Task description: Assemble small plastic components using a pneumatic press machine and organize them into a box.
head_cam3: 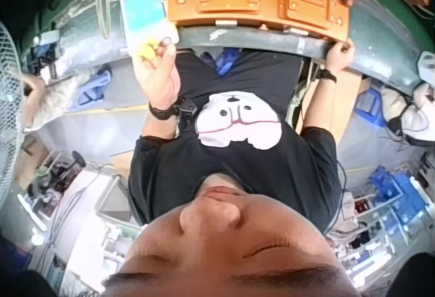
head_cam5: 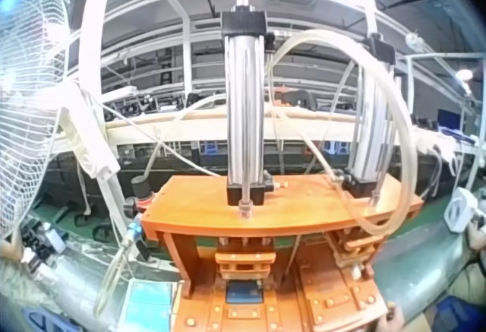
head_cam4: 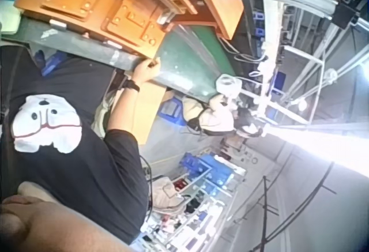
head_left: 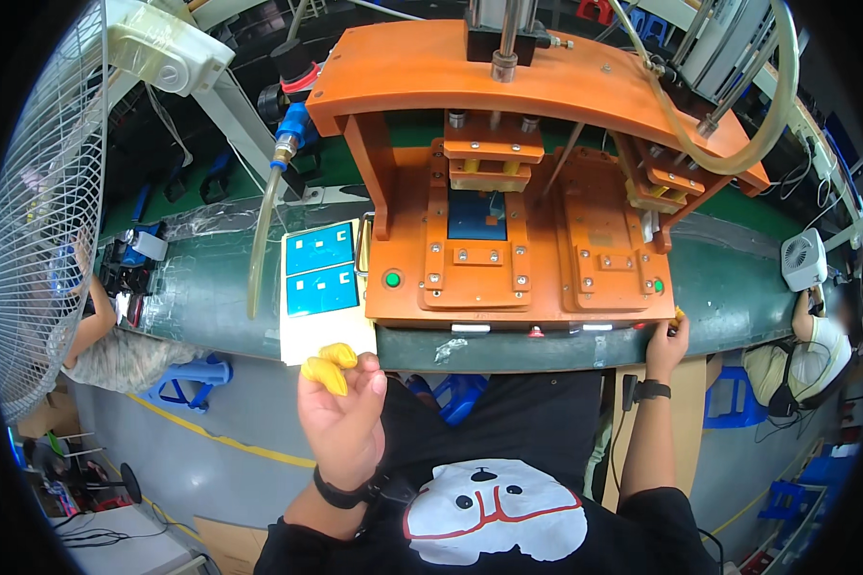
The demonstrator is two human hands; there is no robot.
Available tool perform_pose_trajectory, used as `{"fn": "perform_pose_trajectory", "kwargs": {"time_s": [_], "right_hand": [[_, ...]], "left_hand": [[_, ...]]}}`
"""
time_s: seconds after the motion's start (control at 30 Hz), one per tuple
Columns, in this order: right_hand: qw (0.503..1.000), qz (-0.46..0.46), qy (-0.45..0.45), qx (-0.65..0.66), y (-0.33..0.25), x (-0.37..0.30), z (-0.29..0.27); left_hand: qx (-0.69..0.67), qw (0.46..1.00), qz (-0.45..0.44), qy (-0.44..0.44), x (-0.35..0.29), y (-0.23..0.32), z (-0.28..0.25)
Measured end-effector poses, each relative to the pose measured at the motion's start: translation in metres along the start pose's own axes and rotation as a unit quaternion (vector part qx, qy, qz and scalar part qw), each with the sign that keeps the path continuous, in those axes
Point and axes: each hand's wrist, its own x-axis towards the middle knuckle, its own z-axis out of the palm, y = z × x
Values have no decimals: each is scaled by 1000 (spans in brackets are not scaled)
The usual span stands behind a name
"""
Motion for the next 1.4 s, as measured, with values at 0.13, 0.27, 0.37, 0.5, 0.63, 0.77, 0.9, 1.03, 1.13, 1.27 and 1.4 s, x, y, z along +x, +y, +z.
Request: {"fn": "perform_pose_trajectory", "kwargs": {"time_s": [0.13,0.27,0.37,0.5,0.63,0.77,0.9,1.03,1.13,1.27,1.4], "right_hand": [[1000,-15,5,4,3,1,2],[1000,-12,9,14,5,1,2],[1000,-20,14,12,8,1,4],[1000,-18,9,-13,9,2,1],[999,-26,17,-6,0,0,3],[998,-51,11,-37,13,1,4],[998,-46,21,-30,16,2,3],[1000,-7,12,-4,3,0,2],[999,-33,9,-4,-3,-1,1],[1000,-15,15,10,1,-1,1],[1000,-6,15,0,-1,0,1]], "left_hand": [[-2,999,13,-30,3,-7,-4],[14,999,2,-41,4,-8,-1],[35,999,-10,-39,4,-11,-1],[47,996,-58,-45,5,-16,-1],[74,992,-94,-50,7,-35,-18],[161,978,-116,-69,-1,-69,-56],[457,881,-41,-114,-1,-92,-82],[585,796,97,-124,-1,-109,-92],[636,737,179,-141,1,-116,-99],[599,790,82,-100,-6,-115,-91],[572,815,73,-57,-4,-116,-94]]}}
